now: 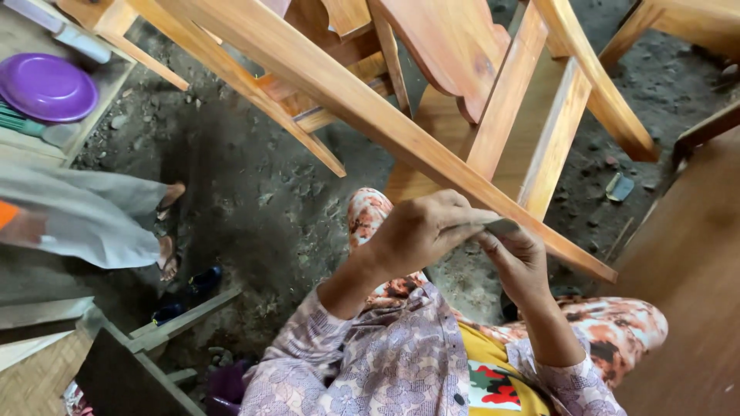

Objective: Sanding wooden chairs with sandpaper to smooth the surface.

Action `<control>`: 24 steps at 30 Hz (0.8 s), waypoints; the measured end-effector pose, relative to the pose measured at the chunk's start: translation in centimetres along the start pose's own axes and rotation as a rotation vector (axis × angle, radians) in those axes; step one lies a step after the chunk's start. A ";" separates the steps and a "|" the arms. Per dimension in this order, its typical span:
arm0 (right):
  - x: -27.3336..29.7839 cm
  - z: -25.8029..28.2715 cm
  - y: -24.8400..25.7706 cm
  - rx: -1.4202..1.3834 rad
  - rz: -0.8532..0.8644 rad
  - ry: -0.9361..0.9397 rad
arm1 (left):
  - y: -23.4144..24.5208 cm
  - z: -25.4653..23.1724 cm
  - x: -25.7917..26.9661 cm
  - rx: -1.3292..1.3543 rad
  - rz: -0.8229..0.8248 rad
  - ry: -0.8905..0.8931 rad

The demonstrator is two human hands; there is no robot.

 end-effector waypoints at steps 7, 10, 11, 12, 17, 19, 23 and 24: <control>-3.1 6.7 -0.9 0.545 0.033 0.298 | 15.1 -3.6 -0.5 -0.764 -0.210 -0.207; -3.6 1.9 0.9 0.743 0.041 0.115 | 19.2 -4.0 -1.7 -1.219 -0.260 -0.218; -3.6 0.5 1.0 0.758 0.052 0.044 | 19.2 -2.8 -2.2 -1.221 -0.178 -0.220; -3.7 -0.9 1.1 0.772 0.067 -0.023 | 19.2 -1.4 -2.7 -1.227 -0.101 -0.220; -3.4 -2.9 2.5 0.917 0.016 0.264 | 13.2 0.1 -2.1 -1.239 -0.057 -0.280; -3.6 -4.8 3.3 0.930 0.013 0.304 | 8.9 0.4 -1.1 -1.232 -0.102 -0.348; -4.1 -6.7 5.0 0.915 -0.068 0.430 | 0.1 2.0 -0.1 -0.990 -0.222 -0.476; -4.1 -7.0 5.1 0.947 -0.076 0.448 | -2.3 2.1 0.4 -0.850 -0.187 -0.543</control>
Point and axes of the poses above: each hand's wrist, its own x-axis away from the middle knuckle, its own y-axis out of the back of the hand, z = x × y, the point moved 9 cm from there along -x, towards the middle knuckle, and after that the axes turned 5 degrees about -x, right-handed, at the moved point
